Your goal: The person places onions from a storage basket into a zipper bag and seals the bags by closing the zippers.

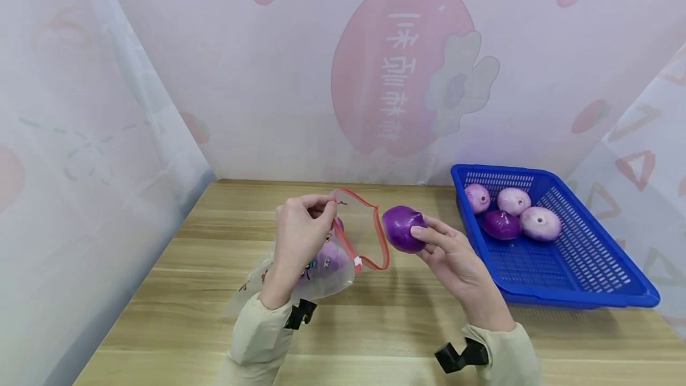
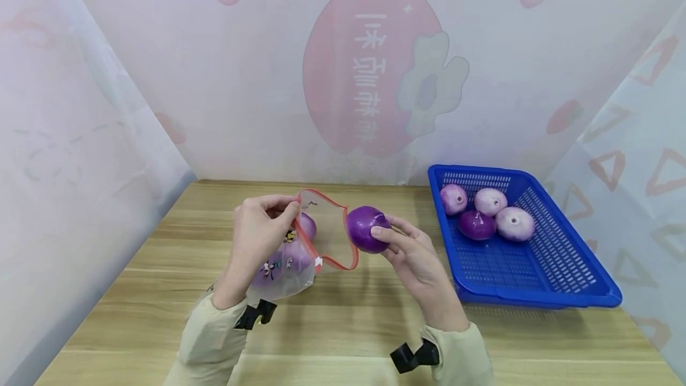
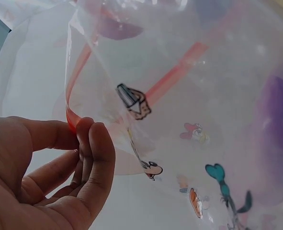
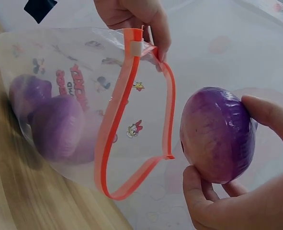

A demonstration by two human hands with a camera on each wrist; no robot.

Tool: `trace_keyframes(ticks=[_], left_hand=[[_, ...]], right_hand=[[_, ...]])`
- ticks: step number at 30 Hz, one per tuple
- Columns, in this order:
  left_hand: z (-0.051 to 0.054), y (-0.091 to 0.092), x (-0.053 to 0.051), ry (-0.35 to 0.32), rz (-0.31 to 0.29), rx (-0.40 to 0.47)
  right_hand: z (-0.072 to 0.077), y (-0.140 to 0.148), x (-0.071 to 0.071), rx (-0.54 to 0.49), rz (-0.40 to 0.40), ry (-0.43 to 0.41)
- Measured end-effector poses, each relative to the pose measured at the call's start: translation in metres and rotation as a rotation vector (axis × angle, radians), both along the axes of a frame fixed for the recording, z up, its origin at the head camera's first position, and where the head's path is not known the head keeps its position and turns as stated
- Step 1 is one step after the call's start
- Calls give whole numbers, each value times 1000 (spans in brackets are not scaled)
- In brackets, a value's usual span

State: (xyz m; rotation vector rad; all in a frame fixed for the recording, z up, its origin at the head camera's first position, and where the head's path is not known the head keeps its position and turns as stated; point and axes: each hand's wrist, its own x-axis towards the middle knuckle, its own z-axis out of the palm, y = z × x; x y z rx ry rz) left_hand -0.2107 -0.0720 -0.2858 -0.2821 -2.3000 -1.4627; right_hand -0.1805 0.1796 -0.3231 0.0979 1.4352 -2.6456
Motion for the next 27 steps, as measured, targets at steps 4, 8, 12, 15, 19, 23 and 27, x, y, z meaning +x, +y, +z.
trace_keyframes(ticks=[4,8,12,15,19,23,27], left_hand=[[0,0,0,7,0,-2],[0,0,0,18,-4,-1],[0,0,0,25,-2,0],[1,1,0,28,0,-2],[1,1,0,26,5,-14],[0,1,0,25,13,-27],[0,1,1,20,12,-23]], right_hand=[[-2,-5,-2,0,7,-20],[-5,-10,-5,-4,5,-42],[-7,-15,-7,12,13,-43],[-9,-20,-8,37,18,-37],[-10,-26,-8,70,8,-35],[-12,-33,-9,66,-16,-52],[-14,-37,-10,49,-28,-63]])
